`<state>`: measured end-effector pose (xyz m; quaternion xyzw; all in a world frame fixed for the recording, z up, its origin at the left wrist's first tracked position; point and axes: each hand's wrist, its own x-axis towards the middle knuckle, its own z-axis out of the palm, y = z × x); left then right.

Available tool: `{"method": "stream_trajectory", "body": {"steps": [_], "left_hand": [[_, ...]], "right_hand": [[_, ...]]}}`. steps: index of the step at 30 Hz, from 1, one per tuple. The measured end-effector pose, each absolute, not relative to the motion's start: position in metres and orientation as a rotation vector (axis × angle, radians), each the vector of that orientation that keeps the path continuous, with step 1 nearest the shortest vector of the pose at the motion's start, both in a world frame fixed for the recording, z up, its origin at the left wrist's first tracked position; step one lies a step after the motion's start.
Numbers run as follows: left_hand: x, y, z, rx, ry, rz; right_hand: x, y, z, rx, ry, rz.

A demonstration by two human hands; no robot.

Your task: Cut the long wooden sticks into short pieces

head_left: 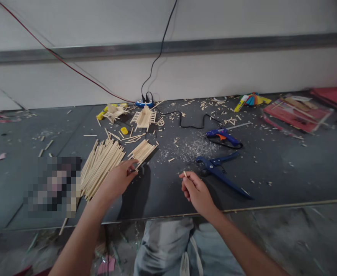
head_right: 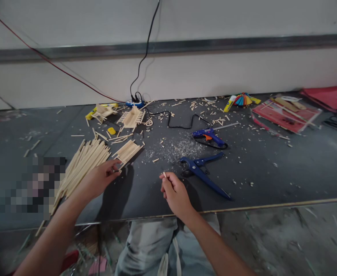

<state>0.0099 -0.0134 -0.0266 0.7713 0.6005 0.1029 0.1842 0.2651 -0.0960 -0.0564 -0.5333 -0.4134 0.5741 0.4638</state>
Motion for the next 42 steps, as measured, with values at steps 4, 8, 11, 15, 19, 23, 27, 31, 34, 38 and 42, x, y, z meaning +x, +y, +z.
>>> {"method": "stream_trajectory", "body": {"steps": [4,8,11,15,19,23,27,31,34,38,42], "left_hand": [[0.012,-0.017,-0.030,2.147,1.746,0.277],[0.016,-0.017,-0.029,2.173,1.757,0.263],[0.020,-0.017,-0.025,2.236,1.699,0.322],[0.028,-0.016,-0.022,2.282,1.688,0.345],[0.030,-0.013,-0.022,2.322,1.743,0.346],[0.024,-0.012,-0.024,2.341,1.735,0.313],[0.020,-0.015,-0.025,2.324,1.700,0.260],[0.023,-0.017,-0.023,2.287,1.689,0.238],[0.025,-0.019,-0.021,2.269,1.713,0.251],[0.023,-0.021,-0.024,2.226,1.768,0.278],[0.022,-0.024,-0.030,2.249,1.798,0.315]], "right_hand": [[0.263,-0.096,-0.056,-1.296,-0.969,1.428],[0.263,-0.097,-0.053,-1.304,-0.952,1.423],[0.263,-0.097,-0.051,-1.300,-0.945,1.423],[0.263,-0.097,-0.052,-1.295,-0.941,1.418],[0.263,-0.097,-0.053,-1.293,-0.938,1.416],[0.263,-0.098,-0.054,-1.291,-0.933,1.414],[0.263,-0.098,-0.053,-1.303,-0.930,1.409],[0.264,-0.098,-0.053,-1.302,-0.936,1.412],[0.264,-0.098,-0.054,-1.298,-0.938,1.409],[0.264,-0.098,-0.054,-1.298,-0.935,1.408],[0.264,-0.098,-0.054,-1.291,-0.924,1.410]]}}
